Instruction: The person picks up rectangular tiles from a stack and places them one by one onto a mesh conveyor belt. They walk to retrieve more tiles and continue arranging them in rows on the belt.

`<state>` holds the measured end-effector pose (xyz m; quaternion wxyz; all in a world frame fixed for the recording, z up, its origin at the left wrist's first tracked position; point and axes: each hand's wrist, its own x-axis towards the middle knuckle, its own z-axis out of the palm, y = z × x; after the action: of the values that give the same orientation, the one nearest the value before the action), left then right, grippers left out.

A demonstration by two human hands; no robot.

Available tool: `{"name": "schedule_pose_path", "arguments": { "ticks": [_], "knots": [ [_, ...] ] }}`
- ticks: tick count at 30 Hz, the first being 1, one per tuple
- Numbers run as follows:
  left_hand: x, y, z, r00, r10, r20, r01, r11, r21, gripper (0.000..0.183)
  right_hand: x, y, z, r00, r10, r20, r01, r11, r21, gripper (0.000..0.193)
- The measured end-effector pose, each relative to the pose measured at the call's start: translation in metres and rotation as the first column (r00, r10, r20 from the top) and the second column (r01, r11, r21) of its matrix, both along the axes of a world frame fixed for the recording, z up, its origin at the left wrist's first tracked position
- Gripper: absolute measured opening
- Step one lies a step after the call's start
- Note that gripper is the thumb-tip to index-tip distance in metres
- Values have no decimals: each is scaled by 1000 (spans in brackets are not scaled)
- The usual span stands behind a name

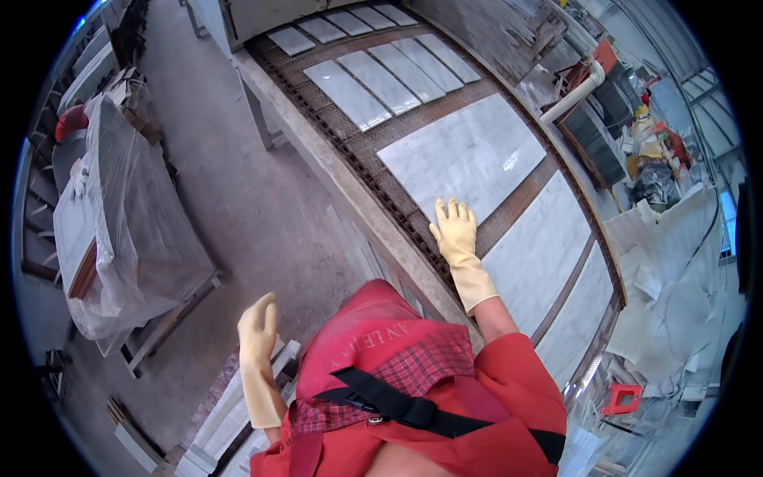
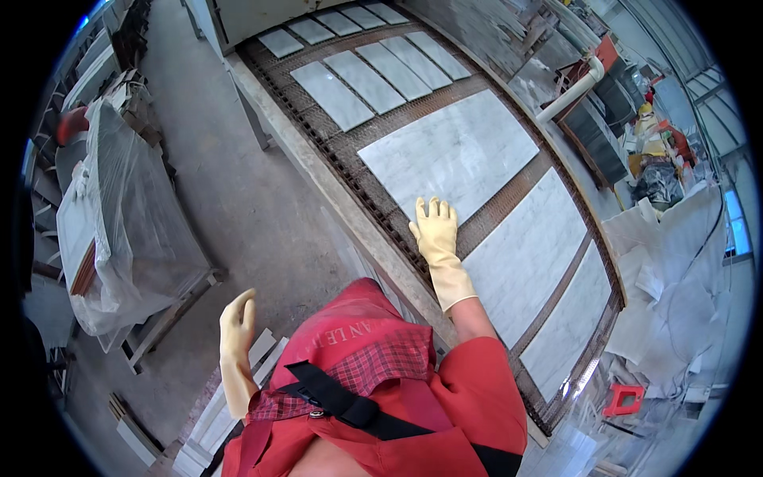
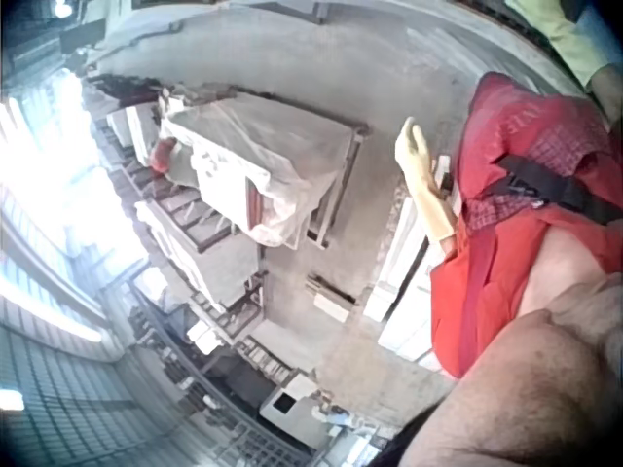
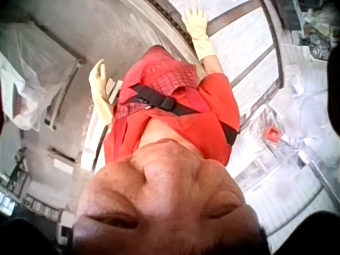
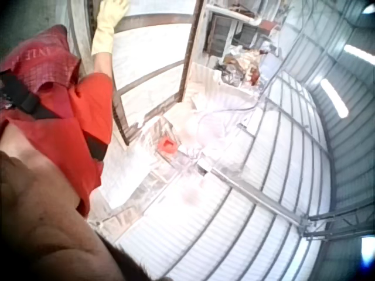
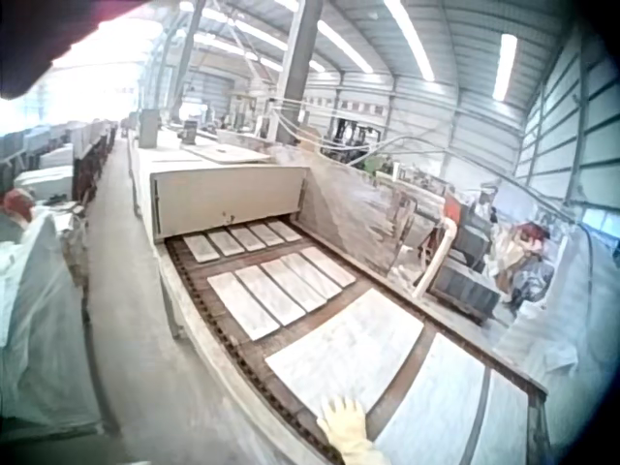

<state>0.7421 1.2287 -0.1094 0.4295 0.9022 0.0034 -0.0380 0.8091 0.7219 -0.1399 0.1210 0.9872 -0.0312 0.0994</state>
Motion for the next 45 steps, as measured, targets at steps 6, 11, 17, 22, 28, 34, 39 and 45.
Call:
{"name": "schedule_pose_path", "arguments": {
  "ticks": [6,11,17,22,28,34,39,45],
  "knots": [
    [-62,58,-38,940,244,-241,-227,969,95,34,4,-10,-3,995,13,-103,-22,996,-86,66],
    [-64,82,-46,926,300,-229,-279,953,117,34,20,-5,-3,986,45,-160,-60,994,-94,67],
    [-5,124,-38,944,271,-190,-249,959,132,32,6,-13,-12,986,169,-11,-165,975,145,52],
    [41,174,-26,877,219,-428,-125,963,237,42,13,-5,-6,972,56,-229,-19,987,161,62],
    [50,236,-26,864,366,-346,-269,916,298,47,124,171,-36,869,281,-408,-89,898,431,59],
    [-27,283,-33,693,645,-321,-592,764,256,43,199,347,-66,572,550,-609,-131,794,594,57],
    [-100,339,-40,501,759,-416,-744,623,242,30,239,441,-70,415,533,-737,-125,836,535,55],
    [-134,445,-121,415,771,-483,-843,526,114,35,317,468,-1,380,281,-881,-101,960,263,53]
  ]
}}
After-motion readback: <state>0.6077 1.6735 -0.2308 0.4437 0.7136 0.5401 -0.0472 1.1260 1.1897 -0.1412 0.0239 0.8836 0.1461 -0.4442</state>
